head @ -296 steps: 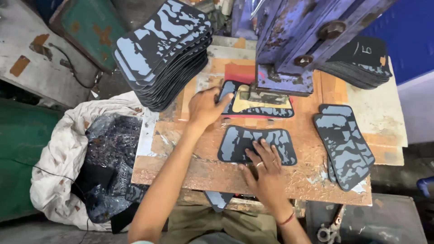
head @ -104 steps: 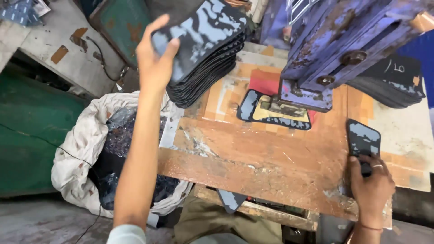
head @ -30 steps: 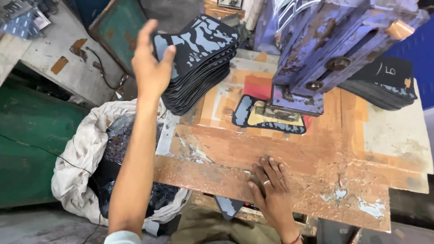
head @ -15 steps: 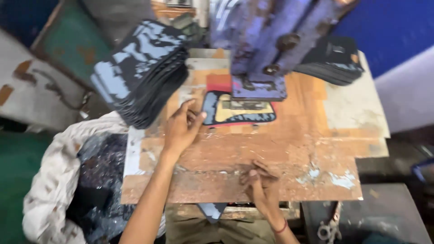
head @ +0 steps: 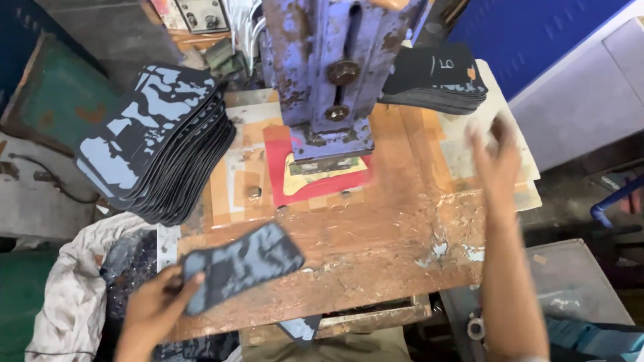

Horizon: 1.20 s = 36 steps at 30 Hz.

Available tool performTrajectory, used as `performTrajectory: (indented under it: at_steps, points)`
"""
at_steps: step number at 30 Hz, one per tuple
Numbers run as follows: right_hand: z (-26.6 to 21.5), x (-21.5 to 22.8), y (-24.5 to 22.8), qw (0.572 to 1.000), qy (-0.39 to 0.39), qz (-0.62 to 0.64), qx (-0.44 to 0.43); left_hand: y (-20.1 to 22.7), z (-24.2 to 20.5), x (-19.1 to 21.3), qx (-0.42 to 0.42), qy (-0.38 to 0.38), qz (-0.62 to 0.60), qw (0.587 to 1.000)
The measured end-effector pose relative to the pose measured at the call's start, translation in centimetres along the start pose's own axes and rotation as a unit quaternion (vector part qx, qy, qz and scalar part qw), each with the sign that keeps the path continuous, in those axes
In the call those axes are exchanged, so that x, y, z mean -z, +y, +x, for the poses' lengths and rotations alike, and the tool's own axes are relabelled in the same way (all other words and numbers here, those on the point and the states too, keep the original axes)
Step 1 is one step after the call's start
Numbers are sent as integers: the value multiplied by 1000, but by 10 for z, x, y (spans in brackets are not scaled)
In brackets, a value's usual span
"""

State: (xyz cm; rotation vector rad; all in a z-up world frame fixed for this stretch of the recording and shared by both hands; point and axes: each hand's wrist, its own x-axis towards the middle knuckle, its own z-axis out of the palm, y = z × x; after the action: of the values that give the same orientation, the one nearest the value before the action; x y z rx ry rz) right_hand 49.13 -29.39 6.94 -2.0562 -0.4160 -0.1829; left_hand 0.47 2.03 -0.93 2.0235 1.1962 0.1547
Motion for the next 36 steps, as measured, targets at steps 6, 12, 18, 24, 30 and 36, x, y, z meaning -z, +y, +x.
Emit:
performTrajectory:
  at_steps: [6,12,18,24,30,36]
  points:
    - [167,-17,46,978,-120,28,-169,-1,-13,-24,51,-113,-138,983]
    - [192,-33,62,936,-256,24,-240,-8,-6,-33,2,-86,-125,988]
    - [148,-25,84,945,-236,77,-212,39,-2,2,-107,29,-194,975]
    - [42,35,82,977,-143,47,-152,122,84,102,-286,282,-237,885]
    - [-23,84,89,974,-96,-22,-206,179,42,108,-259,362,-57,894]
    - [-22,101,64,954,-8,-291,69,238,-144,97,-355,349,-82,863]
